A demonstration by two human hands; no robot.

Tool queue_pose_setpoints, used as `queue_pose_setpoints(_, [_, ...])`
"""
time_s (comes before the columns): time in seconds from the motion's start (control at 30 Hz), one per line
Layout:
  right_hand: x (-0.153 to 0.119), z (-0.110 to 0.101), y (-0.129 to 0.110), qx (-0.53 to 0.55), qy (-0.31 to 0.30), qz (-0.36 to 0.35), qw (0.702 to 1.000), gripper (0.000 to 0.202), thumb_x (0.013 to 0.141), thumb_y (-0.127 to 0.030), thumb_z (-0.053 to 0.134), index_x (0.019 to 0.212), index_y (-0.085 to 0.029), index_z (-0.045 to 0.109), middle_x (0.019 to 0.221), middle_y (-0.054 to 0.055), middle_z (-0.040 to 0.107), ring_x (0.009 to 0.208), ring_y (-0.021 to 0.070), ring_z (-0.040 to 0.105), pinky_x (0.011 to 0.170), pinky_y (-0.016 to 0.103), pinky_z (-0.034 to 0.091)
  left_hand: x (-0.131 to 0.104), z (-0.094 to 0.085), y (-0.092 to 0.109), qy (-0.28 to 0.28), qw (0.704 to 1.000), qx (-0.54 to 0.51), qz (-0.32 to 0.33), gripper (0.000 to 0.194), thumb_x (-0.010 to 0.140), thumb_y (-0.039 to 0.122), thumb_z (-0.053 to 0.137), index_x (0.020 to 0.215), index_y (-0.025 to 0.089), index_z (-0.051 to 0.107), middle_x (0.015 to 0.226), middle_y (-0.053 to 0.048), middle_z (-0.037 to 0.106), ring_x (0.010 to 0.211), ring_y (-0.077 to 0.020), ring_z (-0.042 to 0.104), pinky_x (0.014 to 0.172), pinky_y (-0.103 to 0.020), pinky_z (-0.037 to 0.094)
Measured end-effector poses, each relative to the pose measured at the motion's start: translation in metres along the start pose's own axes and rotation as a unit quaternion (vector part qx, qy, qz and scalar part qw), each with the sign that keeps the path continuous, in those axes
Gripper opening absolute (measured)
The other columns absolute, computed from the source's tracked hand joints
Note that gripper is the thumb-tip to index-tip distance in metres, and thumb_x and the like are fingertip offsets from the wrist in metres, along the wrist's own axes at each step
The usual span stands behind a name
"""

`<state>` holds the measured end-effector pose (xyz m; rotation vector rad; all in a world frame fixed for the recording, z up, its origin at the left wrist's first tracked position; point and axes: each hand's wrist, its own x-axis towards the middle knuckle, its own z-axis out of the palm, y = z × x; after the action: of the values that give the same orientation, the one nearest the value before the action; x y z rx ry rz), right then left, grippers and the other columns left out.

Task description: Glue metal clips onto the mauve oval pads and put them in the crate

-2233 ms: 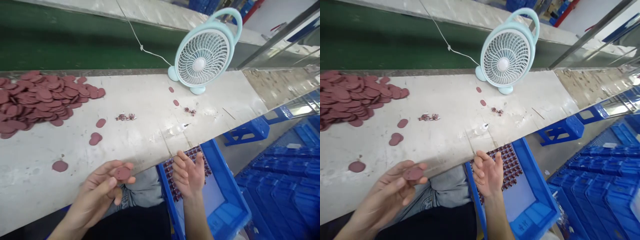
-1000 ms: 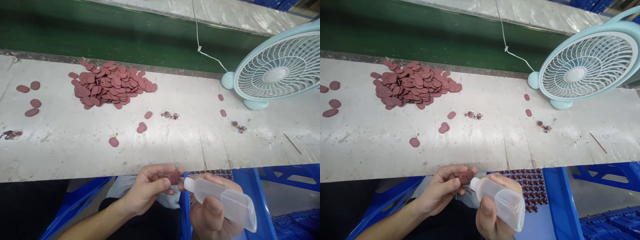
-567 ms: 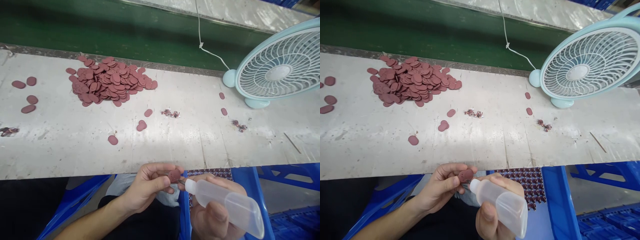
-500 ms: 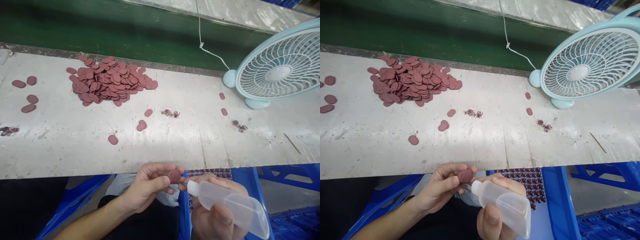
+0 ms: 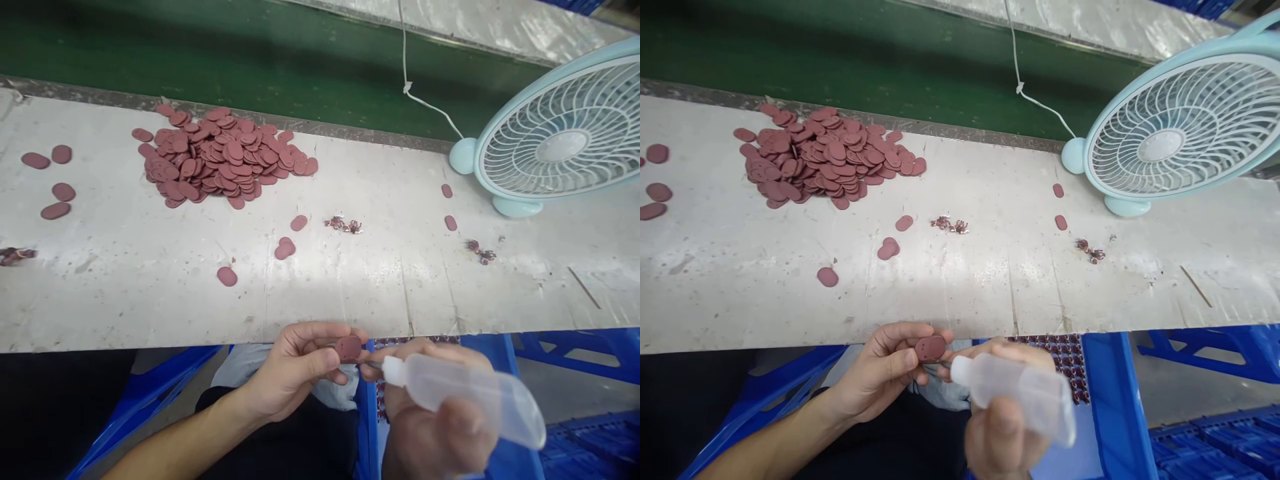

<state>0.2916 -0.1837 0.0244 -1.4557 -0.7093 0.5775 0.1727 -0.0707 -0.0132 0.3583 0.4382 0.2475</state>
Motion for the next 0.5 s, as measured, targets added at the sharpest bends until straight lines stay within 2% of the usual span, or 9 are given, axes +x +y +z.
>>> queue_pose_setpoints(0.07, [0.015, -0.010, 0.001, 0.137, 0.042, 0.072, 0.987, 0.030, 0.099, -0.051, 0.033, 0.111, -0.034, 0.054, 0.078, 0.002, 0.057, 0.059, 0.0191, 0.064, 0.044, 0.031, 0.053, -0.001, -0.001, 0.001, -0.005, 1.000, 0.001, 0.008, 0.022, 0.085, 0.018, 0.076, 0.107, 0.024, 0.078, 0.118, -0.008, 0.077, 0.100, -0.0200, 0.076, 0.071, -0.016, 0.060])
queue_pose_setpoints(0.1, [0.025, -0.017, 0.005, 0.251, 0.050, 0.110, 0.960, 0.030, 0.098, -0.050, 0.038, 0.108, -0.030, 0.057, 0.078, 0.001, 0.058, 0.059, 0.0165, 0.064, 0.042, 0.026, 0.054, -0.002, -0.002, 0.002, -0.006, 1.000, 0.002, 0.011, 0.022, 0.086, 0.018, 0.076, 0.107, 0.024, 0.078, 0.119, -0.008, 0.077, 0.102, -0.0206, 0.075, 0.072, -0.016, 0.060])
queue_pose_setpoints(0.13, [0.037, -0.025, 0.012, 0.387, 0.038, 0.154, 0.908, 0.028, 0.096, -0.048, 0.043, 0.109, -0.027, 0.057, 0.079, 0.001, 0.059, 0.062, 0.0141, 0.065, 0.043, 0.021, 0.055, -0.003, -0.002, 0.003, -0.007, 1.000, 0.003, 0.014, 0.022, 0.086, 0.017, 0.075, 0.106, 0.025, 0.078, 0.119, -0.008, 0.077, 0.103, -0.0209, 0.075, 0.071, -0.016, 0.060])
queue_pose_setpoints(0.23, [0.074, -0.052, 0.043, 0.703, -0.064, 0.231, 0.669, 0.026, 0.095, -0.026, 0.052, 0.119, -0.018, 0.049, 0.082, 0.000, 0.058, 0.074, 0.0106, 0.069, 0.051, 0.013, 0.058, -0.006, -0.003, 0.007, -0.001, 1.000, 0.009, 0.017, 0.021, 0.087, 0.018, 0.075, 0.106, 0.024, 0.078, 0.119, -0.008, 0.077, 0.102, -0.0211, 0.075, 0.071, -0.016, 0.060])
queue_pose_setpoints(0.3, [0.092, -0.065, 0.061, 0.741, -0.112, 0.244, 0.616, 0.026, 0.092, -0.010, 0.050, 0.116, -0.016, 0.047, 0.079, -0.001, 0.056, 0.072, 0.0102, 0.069, 0.049, 0.012, 0.059, -0.009, -0.005, 0.009, 0.011, 1.000, 0.011, 0.016, 0.020, 0.087, 0.018, 0.075, 0.106, 0.024, 0.078, 0.119, -0.008, 0.076, 0.102, -0.0216, 0.075, 0.071, -0.016, 0.060])
queue_pose_setpoints(0.4, [0.096, -0.064, 0.065, 0.737, -0.132, 0.222, 0.624, 0.029, 0.089, -0.003, 0.054, 0.112, -0.018, 0.048, 0.076, -0.004, 0.055, 0.068, 0.0084, 0.069, 0.047, 0.010, 0.057, -0.012, -0.010, 0.014, 0.039, 0.999, 0.009, 0.024, 0.021, 0.086, 0.018, 0.075, 0.106, 0.023, 0.078, 0.120, -0.008, 0.076, 0.102, -0.0225, 0.075, 0.069, -0.015, 0.060])
queue_pose_setpoints(0.43, [0.091, -0.059, 0.060, 0.730, -0.129, 0.200, 0.640, 0.028, 0.089, -0.005, 0.057, 0.113, -0.019, 0.049, 0.075, -0.005, 0.056, 0.066, 0.0069, 0.068, 0.045, 0.008, 0.054, -0.013, -0.013, 0.016, 0.048, 0.998, 0.008, 0.028, 0.021, 0.086, 0.018, 0.075, 0.106, 0.023, 0.078, 0.120, -0.009, 0.076, 0.102, -0.0227, 0.075, 0.069, -0.015, 0.060])
queue_pose_setpoints(0.47, [0.085, -0.051, 0.053, 0.676, -0.124, 0.159, 0.709, 0.026, 0.092, -0.010, 0.058, 0.115, -0.020, 0.050, 0.073, -0.006, 0.056, 0.061, 0.0051, 0.065, 0.042, 0.006, 0.050, -0.015, -0.015, 0.017, 0.058, 0.998, 0.008, 0.031, 0.021, 0.086, 0.018, 0.075, 0.106, 0.022, 0.078, 0.120, -0.009, 0.076, 0.103, -0.0230, 0.075, 0.068, -0.015, 0.060])
queue_pose_setpoints(0.5, [0.079, -0.042, 0.046, 0.564, -0.117, 0.102, 0.811, 0.024, 0.096, -0.017, 0.055, 0.119, -0.022, 0.051, 0.072, -0.007, 0.055, 0.055, 0.0043, 0.062, 0.040, 0.006, 0.048, -0.016, -0.018, 0.019, 0.068, 0.997, 0.009, 0.034, 0.021, 0.086, 0.018, 0.075, 0.107, 0.022, 0.078, 0.121, -0.010, 0.076, 0.103, -0.0233, 0.075, 0.068, -0.015, 0.060])
